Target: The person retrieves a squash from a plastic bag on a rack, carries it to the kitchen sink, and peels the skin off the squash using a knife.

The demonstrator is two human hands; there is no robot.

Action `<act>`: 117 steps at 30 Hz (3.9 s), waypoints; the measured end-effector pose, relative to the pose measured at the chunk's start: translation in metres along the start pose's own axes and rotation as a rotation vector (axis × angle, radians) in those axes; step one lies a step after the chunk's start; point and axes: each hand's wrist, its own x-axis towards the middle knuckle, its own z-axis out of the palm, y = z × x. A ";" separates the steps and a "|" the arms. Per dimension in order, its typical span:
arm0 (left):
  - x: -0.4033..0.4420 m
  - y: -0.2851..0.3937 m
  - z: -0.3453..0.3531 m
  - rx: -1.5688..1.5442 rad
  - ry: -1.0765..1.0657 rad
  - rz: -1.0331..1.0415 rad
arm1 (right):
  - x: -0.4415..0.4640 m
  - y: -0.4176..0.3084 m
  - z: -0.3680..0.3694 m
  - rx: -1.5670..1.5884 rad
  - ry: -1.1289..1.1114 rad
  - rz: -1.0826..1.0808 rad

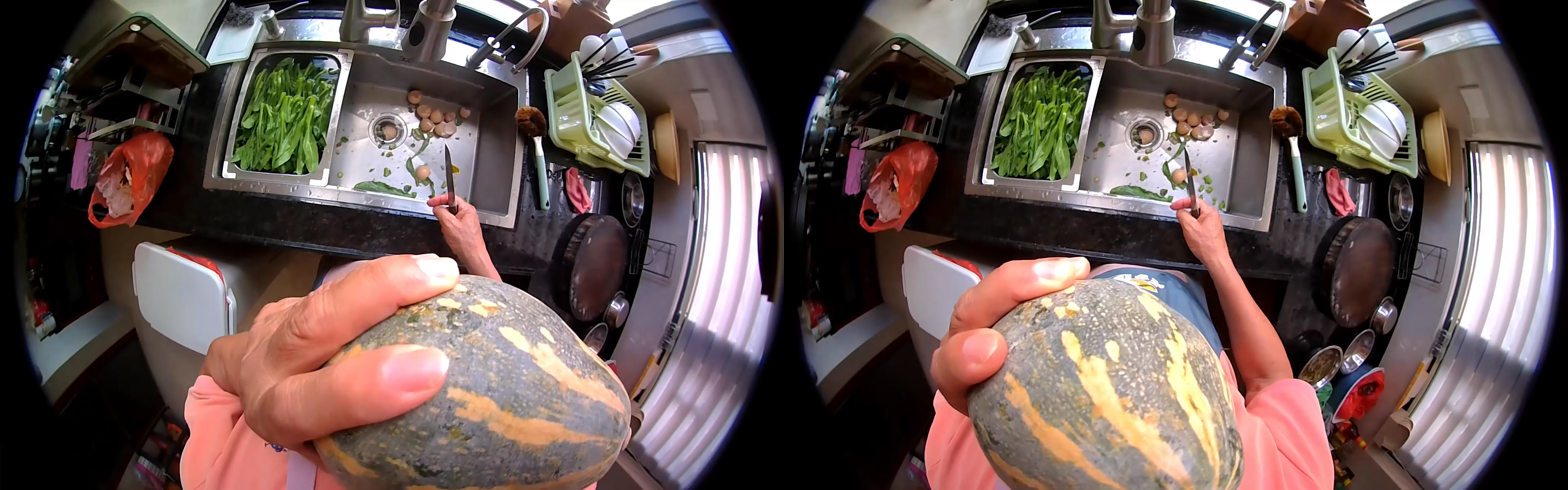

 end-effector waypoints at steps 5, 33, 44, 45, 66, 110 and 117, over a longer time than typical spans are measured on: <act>0.002 -0.004 -0.001 -0.012 0.048 -0.038 | 0.001 0.006 -0.001 -0.035 -0.012 -0.011; -0.119 -0.209 0.057 -0.195 0.123 -1.122 | -0.049 -0.021 0.031 -0.975 0.073 -0.361; -0.111 -0.201 0.060 -0.234 0.151 -1.231 | -0.024 0.000 0.026 -0.964 0.121 -0.339; -0.111 -0.200 0.061 -0.244 0.167 -1.251 | -0.013 0.005 0.018 -0.985 0.149 -0.266; -0.116 -0.202 0.061 -0.219 0.145 -1.224 | -0.022 -0.026 0.019 -0.996 -0.067 -0.332; -0.105 -0.182 0.041 -0.831 0.330 -1.089 | -0.008 -0.015 -0.009 -0.876 0.218 -0.317; -0.104 -0.181 0.046 -1.056 0.320 -1.096 | -0.049 -0.056 0.028 -0.929 0.221 -0.498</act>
